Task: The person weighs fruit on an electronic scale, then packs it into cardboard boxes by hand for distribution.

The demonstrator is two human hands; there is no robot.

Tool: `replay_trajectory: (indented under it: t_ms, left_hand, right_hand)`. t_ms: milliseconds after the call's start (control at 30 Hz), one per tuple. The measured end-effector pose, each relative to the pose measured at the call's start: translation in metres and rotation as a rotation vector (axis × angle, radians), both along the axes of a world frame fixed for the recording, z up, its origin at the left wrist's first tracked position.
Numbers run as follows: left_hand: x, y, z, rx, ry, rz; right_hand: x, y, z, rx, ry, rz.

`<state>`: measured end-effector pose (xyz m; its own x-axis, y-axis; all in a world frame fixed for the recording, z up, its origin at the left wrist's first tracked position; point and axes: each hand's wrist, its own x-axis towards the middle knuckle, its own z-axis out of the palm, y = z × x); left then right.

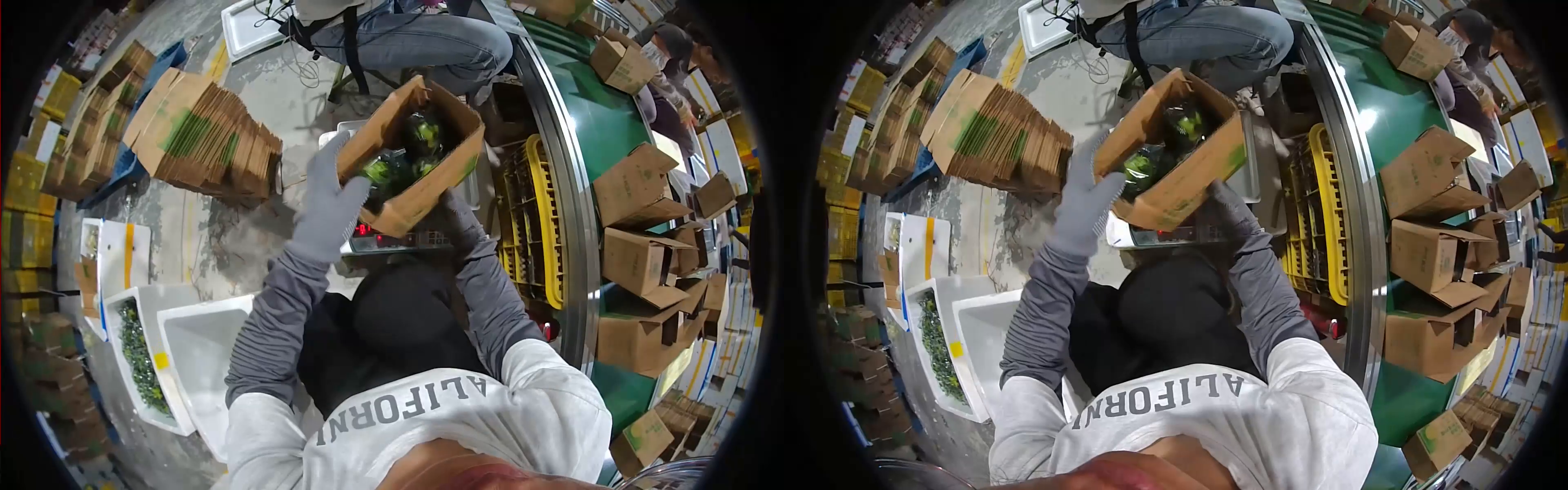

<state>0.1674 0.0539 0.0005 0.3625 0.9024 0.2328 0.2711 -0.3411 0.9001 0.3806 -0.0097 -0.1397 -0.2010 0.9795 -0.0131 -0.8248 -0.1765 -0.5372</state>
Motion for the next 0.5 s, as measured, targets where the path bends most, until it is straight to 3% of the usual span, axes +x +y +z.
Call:
replay_trajectory:
  t_ms: [67,167,233,267,300,367,400,467,500]
  left_hand:
    - [0.006,0.022,0.012,0.207,0.235,0.029]
    - [0.021,0.066,-0.01,0.214,0.342,-0.135]
    - [0.03,0.081,-0.05,0.194,0.564,-0.174]
    - [0.03,0.087,-0.057,0.158,0.54,-0.144]
    - [0.025,0.094,-0.062,0.124,0.516,-0.113]
    - [0.027,0.09,-0.05,0.105,0.523,-0.066]
    - [0.025,0.088,-0.056,0.149,0.503,-0.069]
    - [0.023,0.089,-0.066,0.256,0.464,-0.073]
    - [0.024,0.087,-0.068,0.274,0.462,-0.055]
  right_hand:
    - [-0.004,0.003,0.013,-0.06,-0.056,0.121]
    - [-0.006,0.008,0.0,-0.293,-0.108,0.336]
    - [-0.006,0.005,0.001,-0.211,-0.538,0.478]
    - [-0.006,0.003,0.013,-0.164,-0.754,0.549]
    - [-0.005,0.0,0.027,-0.092,-0.713,0.491]
    - [0.02,0.007,0.09,0.042,-0.877,0.414]
    - [0.035,0.014,0.109,-0.003,-0.854,0.336]
    - [0.054,0.036,0.131,0.01,-1.062,-0.132]
    - [0.067,0.052,0.127,0.129,-1.452,-0.391]
